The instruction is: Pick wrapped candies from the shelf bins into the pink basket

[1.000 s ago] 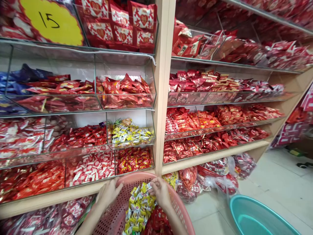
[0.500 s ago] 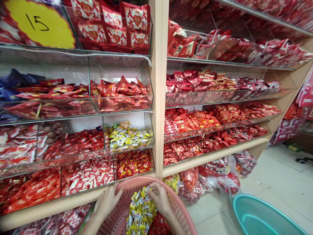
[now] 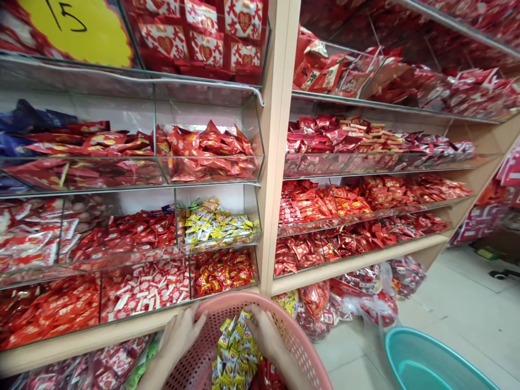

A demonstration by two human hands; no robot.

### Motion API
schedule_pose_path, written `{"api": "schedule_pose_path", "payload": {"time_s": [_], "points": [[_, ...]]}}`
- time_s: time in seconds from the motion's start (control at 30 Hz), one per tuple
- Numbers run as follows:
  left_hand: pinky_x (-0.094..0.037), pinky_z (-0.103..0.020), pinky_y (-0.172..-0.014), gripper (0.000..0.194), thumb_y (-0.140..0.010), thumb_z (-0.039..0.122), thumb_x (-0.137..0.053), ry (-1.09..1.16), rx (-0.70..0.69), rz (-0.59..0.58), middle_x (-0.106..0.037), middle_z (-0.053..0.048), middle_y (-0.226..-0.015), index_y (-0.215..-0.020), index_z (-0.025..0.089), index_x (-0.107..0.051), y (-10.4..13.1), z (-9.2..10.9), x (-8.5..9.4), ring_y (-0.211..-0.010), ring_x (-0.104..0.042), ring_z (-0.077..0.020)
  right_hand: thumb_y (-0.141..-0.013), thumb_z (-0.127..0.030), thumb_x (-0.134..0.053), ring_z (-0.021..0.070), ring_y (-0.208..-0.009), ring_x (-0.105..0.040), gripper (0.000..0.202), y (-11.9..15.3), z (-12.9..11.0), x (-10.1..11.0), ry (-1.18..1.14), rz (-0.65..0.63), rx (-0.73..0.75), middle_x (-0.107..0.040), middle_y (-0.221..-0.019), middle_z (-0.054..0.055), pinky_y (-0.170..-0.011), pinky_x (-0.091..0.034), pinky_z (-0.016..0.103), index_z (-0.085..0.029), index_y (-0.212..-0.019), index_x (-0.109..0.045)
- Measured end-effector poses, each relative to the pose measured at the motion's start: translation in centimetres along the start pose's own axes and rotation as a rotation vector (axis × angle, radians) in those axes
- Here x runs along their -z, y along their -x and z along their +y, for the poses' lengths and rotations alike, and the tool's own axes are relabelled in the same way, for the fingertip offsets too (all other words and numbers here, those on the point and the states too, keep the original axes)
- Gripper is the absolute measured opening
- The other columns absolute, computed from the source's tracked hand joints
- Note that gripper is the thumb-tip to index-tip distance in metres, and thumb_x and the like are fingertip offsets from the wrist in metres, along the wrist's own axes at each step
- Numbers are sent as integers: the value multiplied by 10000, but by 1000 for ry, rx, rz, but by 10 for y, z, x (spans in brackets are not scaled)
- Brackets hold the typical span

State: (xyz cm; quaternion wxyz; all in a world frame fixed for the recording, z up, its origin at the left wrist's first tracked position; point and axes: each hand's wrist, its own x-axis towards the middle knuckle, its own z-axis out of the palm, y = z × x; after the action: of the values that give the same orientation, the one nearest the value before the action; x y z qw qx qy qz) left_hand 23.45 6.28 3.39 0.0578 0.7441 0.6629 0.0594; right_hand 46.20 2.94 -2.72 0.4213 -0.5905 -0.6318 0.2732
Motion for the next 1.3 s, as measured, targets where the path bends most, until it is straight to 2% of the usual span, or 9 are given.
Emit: {"api": "schedule_pose_path", "payload": {"time_s": [0.17,0.3,0.43,0.57,0.7,0.8,1.0,1.13,1.3], "points": [[-432,-378,-763,464,-843,406,-273,9,2,14,-673,-129,-951,-1204,211,-489,2,-5,-3,-892,-624,-277,-785,-281,-475,251,-982,-544,295,-5,-4,-2,36,-54,28,-623,-1034,72,-869,-403,361,-214,-1038,-612],[-423,-384,-796,477,-842,413,-284,13,19,1,-662,-126,-987,-1229,209,-473,3,-7,-4,-922,-613,-277,-788,-254,-480,238,-986,-547,245,-5,-24,6,88,-34,85,-616,-1037,64,-864,-411,338,-233,-989,-618],[-419,-381,-818,475,-843,412,-288,40,22,-12,-654,-119,-1013,-1237,216,-467,2,-7,-4,-953,-602,-276,-843,-256,-427,201,-893,-574,218,-11,-70,31,115,21,233,-605,-979,60,-797,-440,295,-233,-973,-600],[-414,-376,-826,464,-841,389,-300,48,42,-40,-647,-120,-1027,-1238,211,-462,1,-7,-3,-970,-595,-271,-879,-289,-398,191,-921,-561,250,-34,-132,73,158,70,438,-593,-1006,67,-809,-439,291,-236,-1056,-567],[-418,-386,-806,452,-840,385,-295,67,33,-37,-654,-126,-990,-1217,213,-475,1,-6,-4,-954,-600,-280,-887,-256,-397,165,-913,-557,234,-79,-185,114,358,122,594,-594,-985,54,-816,-419,270,-200,-1046,-560],[-420,-393,-798,454,-841,399,-293,71,32,-24,-652,-126,-989,-1213,218,-478,2,-7,-7,-951,-601,-288,-856,-194,-451,169,-916,-560,210,-122,-209,127,630,62,562,-594,-959,55,-800,-403,259,-171,-1028,-568],[-415,-365,-809,447,-840,393,-309,59,44,-19,-650,-118,-994,-1218,221,-476,3,-10,-7,-956,-600,-262,-753,-94,-557,219,-906,-596,246,-174,-223,112,981,-173,359,-630,-950,111,-711,-410,258,-151,-989,-598],[-406,-334,-820,451,-841,392,-314,71,54,-35,-643,-116,-1021,-1229,220,-467,3,-10,-5,-974,-591,-235,-723,-57,-551,214,-836,-622,310,-182,-217,100,990,-185,313,-647,-929,115,-644,-414,250,-160,-1012,-596],[-398,-334,-828,447,-842,392,-316,75,63,-35,-639,-114,-1027,-1230,226,-465,3,-10,-6,-971,-589,-232,-744,-53,-491,214,-898,-605,340,-183,-208,99,974,-157,328,-637,-994,120,-683,-408,253,-164,-1052,-580]]}}
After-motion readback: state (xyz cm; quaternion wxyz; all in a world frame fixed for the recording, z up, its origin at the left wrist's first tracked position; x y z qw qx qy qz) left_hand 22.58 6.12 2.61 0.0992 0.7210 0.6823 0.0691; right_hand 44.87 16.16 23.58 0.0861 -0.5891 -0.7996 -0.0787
